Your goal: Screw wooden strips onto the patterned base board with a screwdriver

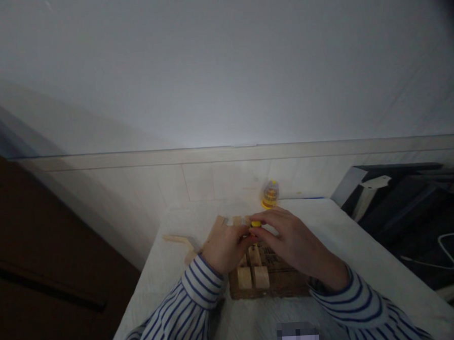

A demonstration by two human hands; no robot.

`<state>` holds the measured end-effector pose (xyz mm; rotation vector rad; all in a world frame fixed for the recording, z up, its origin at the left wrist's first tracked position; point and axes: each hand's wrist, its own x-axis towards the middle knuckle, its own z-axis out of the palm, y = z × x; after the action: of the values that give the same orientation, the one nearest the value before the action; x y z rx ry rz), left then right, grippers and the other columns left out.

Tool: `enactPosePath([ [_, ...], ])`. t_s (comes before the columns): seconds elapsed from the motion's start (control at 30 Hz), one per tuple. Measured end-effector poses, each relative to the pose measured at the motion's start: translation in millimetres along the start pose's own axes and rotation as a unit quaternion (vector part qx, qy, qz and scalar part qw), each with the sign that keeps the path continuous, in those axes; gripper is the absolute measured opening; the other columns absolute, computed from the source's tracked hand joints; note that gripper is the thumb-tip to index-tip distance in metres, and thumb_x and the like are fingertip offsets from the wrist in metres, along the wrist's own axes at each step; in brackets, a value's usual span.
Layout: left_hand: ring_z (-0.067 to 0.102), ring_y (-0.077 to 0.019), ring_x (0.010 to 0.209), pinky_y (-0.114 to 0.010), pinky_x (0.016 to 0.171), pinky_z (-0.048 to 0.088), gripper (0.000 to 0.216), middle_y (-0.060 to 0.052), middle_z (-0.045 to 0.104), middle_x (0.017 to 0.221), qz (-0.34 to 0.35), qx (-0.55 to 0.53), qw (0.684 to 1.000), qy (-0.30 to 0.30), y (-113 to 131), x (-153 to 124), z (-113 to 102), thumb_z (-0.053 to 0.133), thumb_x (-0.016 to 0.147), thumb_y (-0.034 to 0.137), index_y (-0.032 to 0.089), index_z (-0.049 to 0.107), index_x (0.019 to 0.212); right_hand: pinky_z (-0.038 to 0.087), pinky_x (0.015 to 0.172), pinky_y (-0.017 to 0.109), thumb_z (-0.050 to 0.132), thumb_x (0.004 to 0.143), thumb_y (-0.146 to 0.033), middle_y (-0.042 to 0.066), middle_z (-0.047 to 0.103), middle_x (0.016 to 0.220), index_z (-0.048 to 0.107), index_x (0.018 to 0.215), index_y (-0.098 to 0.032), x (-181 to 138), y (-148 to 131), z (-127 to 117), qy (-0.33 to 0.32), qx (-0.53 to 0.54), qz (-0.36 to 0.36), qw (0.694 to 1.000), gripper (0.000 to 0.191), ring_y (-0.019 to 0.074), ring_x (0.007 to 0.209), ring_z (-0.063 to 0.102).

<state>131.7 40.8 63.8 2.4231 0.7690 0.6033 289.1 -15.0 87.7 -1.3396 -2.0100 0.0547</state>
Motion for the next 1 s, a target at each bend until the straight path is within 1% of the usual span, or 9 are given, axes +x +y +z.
enactPosePath([
  [0.1, 0.058, -0.0161, 0.081, -0.025, 0.074, 0.043, 0.021, -0.002, 0.066, 0.083, 0.007, -0.007, 1.000, -0.012, -0.3, -0.2, -0.5, 0.045, 0.087, 0.026, 0.020, 0.063, 0.095, 0.045, 0.076, 0.037, 0.056, 0.082, -0.025, 0.005, 0.063, 0.086, 0.059, 0.091, -0.019, 0.2, -0.4, 0.5, 0.003, -0.006, 0.002, 1.000, 0.012, 0.0202, 0.083, 0.057],
  [0.2, 0.058, -0.0158, 0.078, -0.025, 0.070, 0.044, 0.023, -0.003, 0.066, 0.083, -0.002, -0.016, 0.999, -0.028, -2.4, -0.4, 0.2, 0.042, 0.088, 0.026, 0.019, 0.062, 0.098, 0.044, 0.074, 0.036, 0.057, 0.082, -0.026, 0.005, 0.061, 0.082, 0.057, 0.088, -0.018, 0.5, -1.1, 0.6, 0.002, -0.012, 0.005, 1.000, 0.010, 0.0197, 0.081, 0.055],
  [0.4, 0.058, -0.0147, 0.075, -0.023, 0.066, 0.043, 0.024, -0.002, 0.066, 0.082, -0.007, -0.036, 0.998, -0.045, -4.3, -0.2, 1.8, 0.040, 0.089, 0.024, 0.017, 0.062, 0.095, 0.043, 0.072, 0.035, 0.056, 0.082, -0.028, 0.004, 0.059, 0.081, 0.055, 0.085, -0.018, 0.3, -0.3, 1.4, 0.003, -0.022, 0.012, 1.000, 0.010, 0.0198, 0.079, 0.053],
  [0.5, 0.058, -0.0146, 0.073, -0.023, 0.067, 0.043, 0.023, -0.002, 0.066, 0.079, -0.012, -0.023, 0.999, -0.034, -3.7, 0.1, 2.0, 0.042, 0.088, 0.025, 0.018, 0.064, 0.094, 0.043, 0.072, 0.034, 0.056, 0.082, -0.027, 0.004, 0.059, 0.080, 0.054, 0.084, -0.018, 0.7, 1.1, 1.5, 0.002, -0.021, 0.011, 1.000, 0.009, 0.0195, 0.079, 0.053],
  [0.57, 0.057, -0.0142, 0.072, -0.023, 0.066, 0.043, 0.021, -0.001, 0.066, 0.078, -0.015, -0.014, 1.000, -0.013, -3.5, 0.1, 2.0, 0.046, 0.086, 0.026, 0.019, 0.065, 0.093, 0.043, 0.071, 0.034, 0.056, 0.082, -0.027, 0.004, 0.059, 0.079, 0.055, 0.084, -0.018, 1.1, 1.7, 1.3, 0.003, -0.021, 0.014, 1.000, 0.009, 0.0191, 0.078, 0.053],
  [0.63, 0.056, -0.0133, 0.070, -0.022, 0.065, 0.042, 0.019, 0.000, 0.066, 0.077, -0.015, -0.015, 1.000, 0.004, -3.6, 0.1, 2.3, 0.050, 0.084, 0.028, 0.021, 0.066, 0.092, 0.043, 0.071, 0.034, 0.056, 0.082, -0.028, 0.004, 0.059, 0.079, 0.055, 0.083, -0.018, 1.4, 1.9, 1.3, 0.006, -0.024, 0.018, 1.000, 0.010, 0.0189, 0.077, 0.053],
  [0.77, 0.055, -0.0125, 0.063, -0.020, 0.059, 0.040, 0.019, 0.001, 0.065, 0.069, -0.035, -0.011, 0.999, 0.019, -3.9, 0.3, 3.5, 0.057, 0.080, 0.034, 0.021, 0.068, 0.087, 0.044, 0.071, 0.035, 0.057, 0.081, -0.030, 0.004, 0.059, 0.078, 0.056, 0.083, -0.018, 1.1, 2.0, 2.4, 0.011, -0.031, 0.025, 0.999, 0.013, 0.0194, 0.077, 0.055],
  [0.87, 0.054, -0.0122, 0.062, -0.020, 0.057, 0.039, 0.018, 0.001, 0.065, 0.068, -0.040, -0.008, 0.999, 0.027, -3.9, 0.6, 3.7, 0.056, 0.081, 0.033, 0.021, 0.069, 0.086, 0.045, 0.074, 0.036, 0.058, 0.080, -0.032, 0.005, 0.061, 0.082, 0.058, 0.088, -0.017, 0.0, 3.1, 1.7, 0.007, -0.017, 0.030, 0.999, 0.016, 0.0200, 0.081, 0.056],
  [1.0, 0.056, -0.0126, 0.064, -0.021, 0.059, 0.040, 0.020, 0.000, 0.066, 0.072, -0.043, -0.017, 0.999, 0.018, -4.6, 0.7, 3.5, 0.053, 0.082, 0.033, 0.022, 0.068, 0.089, 0.045, 0.083, 0.038, 0.055, 0.082, -0.030, 0.008, 0.064, 0.100, 0.057, 0.106, -0.017, -1.4, 4.6, -5.4, -0.019, 0.030, 0.021, 0.999, 0.026, 0.0200, 0.093, 0.057],
])
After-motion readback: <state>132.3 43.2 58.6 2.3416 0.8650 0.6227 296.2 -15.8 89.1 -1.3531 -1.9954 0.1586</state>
